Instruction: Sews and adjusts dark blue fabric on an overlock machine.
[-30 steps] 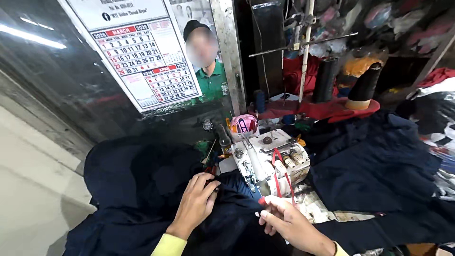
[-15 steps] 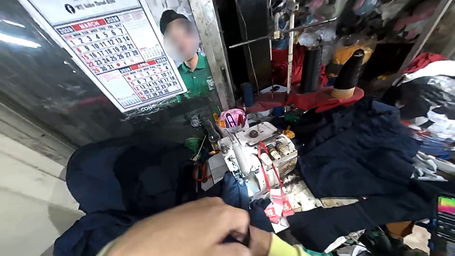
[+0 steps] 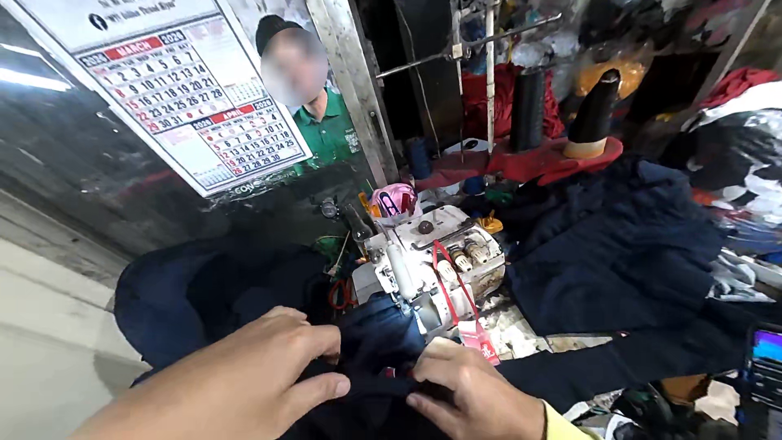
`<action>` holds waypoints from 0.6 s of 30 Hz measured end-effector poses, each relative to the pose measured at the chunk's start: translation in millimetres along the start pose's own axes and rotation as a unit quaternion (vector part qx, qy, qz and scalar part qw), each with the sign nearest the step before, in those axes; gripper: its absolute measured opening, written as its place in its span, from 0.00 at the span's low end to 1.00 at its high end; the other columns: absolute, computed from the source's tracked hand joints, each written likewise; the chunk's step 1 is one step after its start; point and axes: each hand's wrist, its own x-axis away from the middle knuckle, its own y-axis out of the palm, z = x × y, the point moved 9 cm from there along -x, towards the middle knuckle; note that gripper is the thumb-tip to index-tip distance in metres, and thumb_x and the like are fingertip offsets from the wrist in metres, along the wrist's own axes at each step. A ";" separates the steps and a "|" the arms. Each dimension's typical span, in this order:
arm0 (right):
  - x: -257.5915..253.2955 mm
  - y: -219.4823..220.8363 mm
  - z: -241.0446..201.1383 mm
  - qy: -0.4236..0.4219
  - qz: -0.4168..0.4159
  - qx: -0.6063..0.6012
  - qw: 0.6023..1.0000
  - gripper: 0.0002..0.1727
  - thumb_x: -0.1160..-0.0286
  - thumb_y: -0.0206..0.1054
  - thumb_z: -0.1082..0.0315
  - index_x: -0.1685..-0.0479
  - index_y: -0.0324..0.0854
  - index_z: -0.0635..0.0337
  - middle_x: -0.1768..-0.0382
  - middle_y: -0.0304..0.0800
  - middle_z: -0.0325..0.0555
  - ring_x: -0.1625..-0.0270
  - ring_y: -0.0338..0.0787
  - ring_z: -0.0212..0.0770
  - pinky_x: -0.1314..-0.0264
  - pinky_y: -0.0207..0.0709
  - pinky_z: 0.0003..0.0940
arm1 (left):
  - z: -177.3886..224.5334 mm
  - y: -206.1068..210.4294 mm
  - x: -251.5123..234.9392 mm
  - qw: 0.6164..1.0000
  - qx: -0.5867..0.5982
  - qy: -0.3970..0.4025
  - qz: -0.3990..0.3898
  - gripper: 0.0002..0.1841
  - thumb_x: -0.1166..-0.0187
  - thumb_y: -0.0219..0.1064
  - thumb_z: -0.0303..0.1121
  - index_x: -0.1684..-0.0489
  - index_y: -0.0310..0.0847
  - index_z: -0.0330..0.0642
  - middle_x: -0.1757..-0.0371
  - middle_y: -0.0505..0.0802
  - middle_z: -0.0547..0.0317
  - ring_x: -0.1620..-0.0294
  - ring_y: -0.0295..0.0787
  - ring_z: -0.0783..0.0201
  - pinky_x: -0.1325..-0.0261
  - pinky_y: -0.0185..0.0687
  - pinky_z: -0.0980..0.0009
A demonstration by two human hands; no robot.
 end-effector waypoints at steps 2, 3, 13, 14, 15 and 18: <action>0.9 2.5 4.0 -0.007 -0.030 -0.004 1.000 0.16 0.16 0.65 0.50 0.52 0.90 0.51 0.53 0.93 0.39 0.42 0.89 0.38 0.38 0.84 0.40 | 11.0 5.8 -1.0 1.000 -0.015 0.016 -0.004 0.23 0.16 0.55 0.61 0.63 0.89 0.56 0.71 0.90 0.74 0.63 0.89 0.69 0.35 0.80 0.48; 0.7 1.4 4.3 -0.011 -0.044 -0.016 0.999 0.16 0.15 0.65 0.50 0.52 0.90 0.52 0.54 0.93 0.39 0.43 0.89 0.39 0.38 0.83 0.41 | 16.3 4.1 -0.3 0.999 -0.022 0.029 0.005 0.21 0.15 0.56 0.58 0.66 0.87 0.55 0.73 0.89 0.72 0.64 0.89 0.67 0.33 0.79 0.47; -30.4 -21.8 6.0 0.021 0.054 -0.036 0.998 0.17 0.17 0.67 0.60 0.34 0.84 0.55 0.40 0.90 0.45 0.62 0.89 0.34 0.59 0.88 0.35 | 25.4 5.2 14.8 0.992 0.076 0.090 0.048 0.18 0.11 0.58 0.49 0.60 0.91 0.52 0.64 0.95 0.65 0.56 0.93 0.65 0.21 0.70 0.47; -42.1 -17.7 1.7 0.009 0.023 -0.029 0.999 0.19 0.19 0.68 0.61 0.32 0.83 0.55 0.38 0.90 0.44 0.58 0.90 0.35 0.54 0.88 0.37 | 27.1 5.2 16.5 0.990 0.091 0.098 0.044 0.17 0.11 0.59 0.48 0.60 0.91 0.51 0.64 0.95 0.63 0.55 0.93 0.63 0.20 0.70 0.48; -51.1 -13.7 -2.1 -0.009 -0.003 -0.029 1.000 0.18 0.19 0.69 0.62 0.34 0.84 0.56 0.41 0.91 0.44 0.54 0.91 0.36 0.49 0.88 0.39 | 28.1 5.1 18.9 0.988 0.103 0.104 0.041 0.16 0.12 0.60 0.48 0.60 0.91 0.50 0.64 0.95 0.62 0.54 0.93 0.63 0.20 0.70 0.48; -53.9 -11.4 -5.5 -0.043 -0.040 -0.062 0.996 0.11 0.18 0.69 0.63 0.46 0.89 0.56 0.50 0.94 0.40 0.50 0.92 0.34 0.42 0.88 0.37 | 24.6 -4.2 30.4 0.986 0.123 0.106 0.042 0.15 0.12 0.62 0.45 0.59 0.91 0.46 0.63 0.95 0.57 0.52 0.93 0.58 0.18 0.68 0.46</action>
